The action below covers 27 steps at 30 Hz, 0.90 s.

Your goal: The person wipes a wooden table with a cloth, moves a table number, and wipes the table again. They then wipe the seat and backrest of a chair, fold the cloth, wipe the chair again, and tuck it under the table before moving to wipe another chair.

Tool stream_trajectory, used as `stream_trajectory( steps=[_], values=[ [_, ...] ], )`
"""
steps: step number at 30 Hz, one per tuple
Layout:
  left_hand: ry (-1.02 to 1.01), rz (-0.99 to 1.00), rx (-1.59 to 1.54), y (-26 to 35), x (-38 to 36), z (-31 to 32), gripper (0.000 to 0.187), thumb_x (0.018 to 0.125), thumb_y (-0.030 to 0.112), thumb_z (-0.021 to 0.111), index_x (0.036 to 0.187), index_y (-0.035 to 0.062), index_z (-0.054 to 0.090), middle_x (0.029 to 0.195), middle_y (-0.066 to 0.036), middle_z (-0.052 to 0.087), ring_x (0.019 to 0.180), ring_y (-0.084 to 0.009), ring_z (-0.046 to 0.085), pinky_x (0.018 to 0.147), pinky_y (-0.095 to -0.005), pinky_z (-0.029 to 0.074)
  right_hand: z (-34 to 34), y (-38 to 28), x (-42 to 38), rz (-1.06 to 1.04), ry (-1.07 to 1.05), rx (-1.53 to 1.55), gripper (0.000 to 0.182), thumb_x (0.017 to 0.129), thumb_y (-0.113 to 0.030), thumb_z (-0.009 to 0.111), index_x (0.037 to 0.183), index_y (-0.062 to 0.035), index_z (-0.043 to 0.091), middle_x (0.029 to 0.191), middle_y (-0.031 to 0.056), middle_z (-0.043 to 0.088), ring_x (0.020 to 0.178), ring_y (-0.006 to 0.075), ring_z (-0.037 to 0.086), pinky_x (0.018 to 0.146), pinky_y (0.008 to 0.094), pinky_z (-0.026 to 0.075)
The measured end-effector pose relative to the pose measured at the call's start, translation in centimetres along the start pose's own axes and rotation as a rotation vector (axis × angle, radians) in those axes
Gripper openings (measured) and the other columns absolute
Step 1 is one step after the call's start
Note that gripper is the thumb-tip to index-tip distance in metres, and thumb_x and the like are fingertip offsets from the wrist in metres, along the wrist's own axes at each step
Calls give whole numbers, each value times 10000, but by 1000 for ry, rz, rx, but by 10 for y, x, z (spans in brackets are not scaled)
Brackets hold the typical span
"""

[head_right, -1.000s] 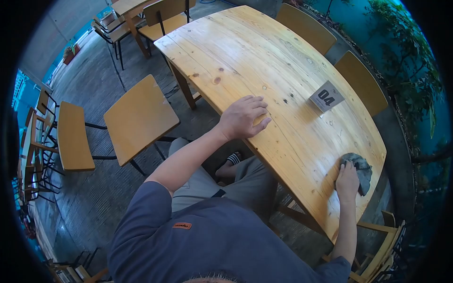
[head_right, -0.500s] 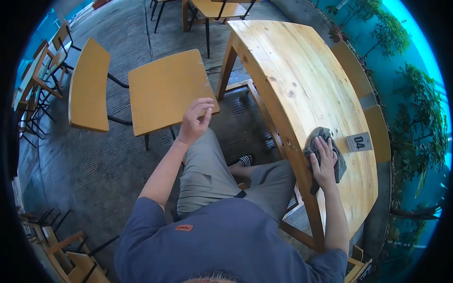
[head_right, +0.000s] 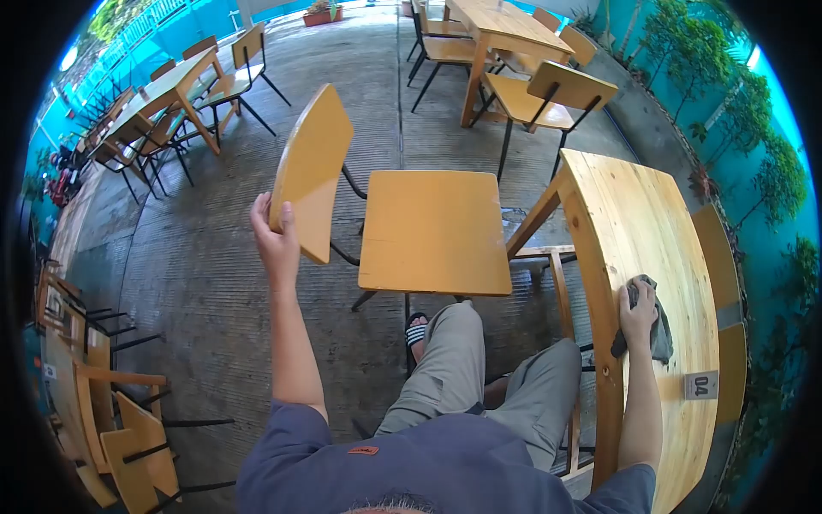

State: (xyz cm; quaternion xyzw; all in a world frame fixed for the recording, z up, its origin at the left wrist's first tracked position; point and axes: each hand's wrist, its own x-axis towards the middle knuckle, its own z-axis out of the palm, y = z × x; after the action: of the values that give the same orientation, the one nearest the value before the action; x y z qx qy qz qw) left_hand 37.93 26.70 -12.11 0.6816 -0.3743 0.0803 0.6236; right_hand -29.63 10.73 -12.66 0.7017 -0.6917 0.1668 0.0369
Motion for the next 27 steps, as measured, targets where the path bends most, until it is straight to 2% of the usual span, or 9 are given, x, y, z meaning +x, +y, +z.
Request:
stream_trajectory(
  steps=[3,5,6,8,10,11,12,17,27],
  values=[
    [100,206,216,20,-4,-8,446,1009,224,645,1371,20,483,1384,-186,567,1260,-308,575,1059,-418,467,-1,5,-8,-93,47,95,474,1008,-379,590,1355,-55,582,1380,165,572,1321,358,515,1117,479,388],
    [35,380,43,58,3,-31,274,1016,156,613,1243,4,598,1265,-172,653,1200,-279,624,1032,-394,484,-2,3,-16,-104,53,128,466,1016,-362,580,1355,-43,578,1384,175,571,1322,366,514,1125,473,386],
    [-30,403,-99,84,6,-43,172,1008,104,589,1115,-4,668,1106,-139,722,1077,-253,685,963,-378,521,-5,4,-19,-108,67,162,458,1024,-346,569,1356,-31,575,1389,185,571,1323,374,512,1133,467,384],
    [-273,495,-271,144,2,-76,151,984,73,602,1086,-4,682,938,-117,748,892,-237,726,841,-360,561,-6,3,-21,-98,60,126,462,1035,-344,553,1352,-8,573,1402,196,567,1338,367,504,1144,454,378],
    [-275,814,-274,201,-4,-102,109,944,65,647,1021,44,720,796,-56,717,670,-163,693,612,-311,567,-6,1,-20,-91,56,115,483,1037,-355,550,1352,11,568,1402,195,572,1350,357,498,1151,430,375],
    [-323,784,-352,224,-16,-117,132,906,93,685,1025,74,739,722,-42,680,576,-102,628,522,-290,517,-5,1,-20,-81,58,106,488,1035,-365,550,1358,1,570,1415,192,568,1349,358,497,1152,432,373],
    [-406,807,-418,241,-20,-131,217,913,189,671,1048,20,692,795,-103,731,607,-195,675,633,-326,571,-6,1,-20,-82,64,103,494,1036,-374,546,1363,-4,569,1421,190,565,1353,357,495,1153,433,372],
    [-630,1173,-403,315,-13,-159,247,1009,216,506,1045,8,634,767,-159,680,648,-258,669,617,-385,577,-5,-1,-23,-52,75,99,515,1031,-406,543,1364,-16,579,1428,184,566,1351,361,498,1147,440,375],
    [-1060,984,95,394,-59,-172,375,1060,383,482,1341,136,453,887,-132,741,776,-316,742,709,-445,656,-7,-1,-26,-69,97,70,469,1000,-418,583,1330,-85,606,1397,150,580,1344,350,490,1123,506,353]
  ],
)
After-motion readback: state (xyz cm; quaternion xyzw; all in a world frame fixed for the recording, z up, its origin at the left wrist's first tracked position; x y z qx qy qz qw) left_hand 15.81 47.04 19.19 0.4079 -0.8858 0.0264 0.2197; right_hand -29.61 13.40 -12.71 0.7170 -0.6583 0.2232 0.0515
